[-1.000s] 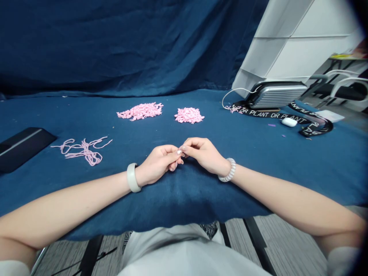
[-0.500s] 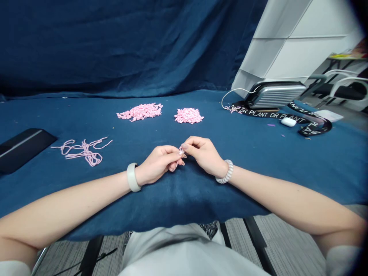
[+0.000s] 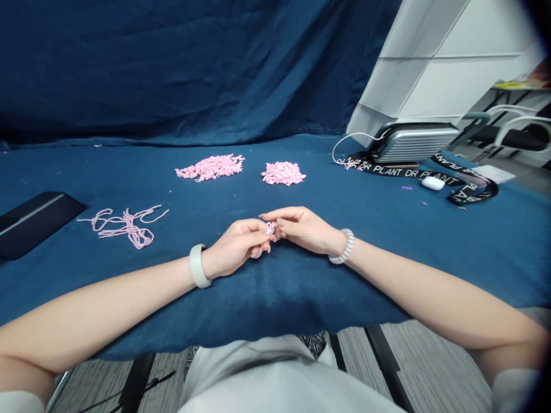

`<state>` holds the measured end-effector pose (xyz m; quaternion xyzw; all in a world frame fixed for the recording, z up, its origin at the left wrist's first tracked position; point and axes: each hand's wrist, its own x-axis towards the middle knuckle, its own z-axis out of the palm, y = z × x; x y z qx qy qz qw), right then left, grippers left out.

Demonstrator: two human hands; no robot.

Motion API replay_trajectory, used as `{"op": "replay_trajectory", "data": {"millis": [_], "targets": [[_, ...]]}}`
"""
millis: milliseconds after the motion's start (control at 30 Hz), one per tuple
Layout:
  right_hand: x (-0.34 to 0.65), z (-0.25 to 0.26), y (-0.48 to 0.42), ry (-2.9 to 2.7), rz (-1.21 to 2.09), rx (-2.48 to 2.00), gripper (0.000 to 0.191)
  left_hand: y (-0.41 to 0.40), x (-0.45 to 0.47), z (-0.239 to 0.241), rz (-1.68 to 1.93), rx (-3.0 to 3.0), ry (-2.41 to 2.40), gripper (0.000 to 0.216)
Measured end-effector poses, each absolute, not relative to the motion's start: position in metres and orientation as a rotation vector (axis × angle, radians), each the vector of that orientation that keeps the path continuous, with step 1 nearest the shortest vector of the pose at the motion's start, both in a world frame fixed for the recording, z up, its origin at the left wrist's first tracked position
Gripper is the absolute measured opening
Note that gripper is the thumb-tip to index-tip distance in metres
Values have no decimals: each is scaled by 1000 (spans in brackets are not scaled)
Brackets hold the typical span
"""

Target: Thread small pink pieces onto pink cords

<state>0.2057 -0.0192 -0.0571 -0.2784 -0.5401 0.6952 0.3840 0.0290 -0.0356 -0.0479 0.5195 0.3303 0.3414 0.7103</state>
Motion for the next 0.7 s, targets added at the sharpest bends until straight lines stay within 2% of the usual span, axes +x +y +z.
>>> {"op": "replay_trajectory", "data": {"millis": [367,700], "targets": [[208,-52,-18,-1688,1627,-595,10,-34,27,-48,637,1226,716,19],[203,-59,-19,-1418,1637,-620,13,-34,29,-48,711,1135,694,19]]}}
